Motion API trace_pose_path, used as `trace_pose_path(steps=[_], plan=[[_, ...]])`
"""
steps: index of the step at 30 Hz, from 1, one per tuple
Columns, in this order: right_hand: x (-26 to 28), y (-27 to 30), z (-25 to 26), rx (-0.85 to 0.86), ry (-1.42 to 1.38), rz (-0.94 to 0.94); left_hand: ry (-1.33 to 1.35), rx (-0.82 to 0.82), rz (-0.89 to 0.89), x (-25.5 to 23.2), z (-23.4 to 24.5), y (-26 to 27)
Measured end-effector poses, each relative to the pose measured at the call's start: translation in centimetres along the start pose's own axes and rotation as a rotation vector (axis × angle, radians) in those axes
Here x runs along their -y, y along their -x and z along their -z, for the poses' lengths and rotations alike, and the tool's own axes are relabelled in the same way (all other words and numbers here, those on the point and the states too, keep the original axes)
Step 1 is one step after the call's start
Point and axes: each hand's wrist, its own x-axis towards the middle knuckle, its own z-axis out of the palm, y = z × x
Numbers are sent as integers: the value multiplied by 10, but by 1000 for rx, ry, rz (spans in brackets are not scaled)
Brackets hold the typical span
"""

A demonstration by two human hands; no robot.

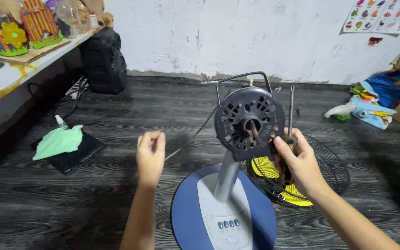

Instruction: The person is assembling a standing fan. They use a screwdriver to tighten screws on the fan motor and attach the rear fan cage.

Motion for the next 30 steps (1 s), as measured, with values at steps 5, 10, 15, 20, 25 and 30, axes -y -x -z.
trace_pose_path(steps=[5,10,15,20,25,30], plan=[[-1,6,-3,4,0,7,-274,-39,163,93,30,20],[-6,7,0,-53,4,145,-554,-13,-95,223,76,57],[-67,7,20,-288,-173,120,-725,-88,118,262,121,115],[-165,58,33,-465,-2,-366,-876,36,494,259,149,170],[-237,143,14,-225,231,-773,-934,127,532,250,164,208],[-249,173,-18,109,238,-945,-965,207,629,248,152,222]])
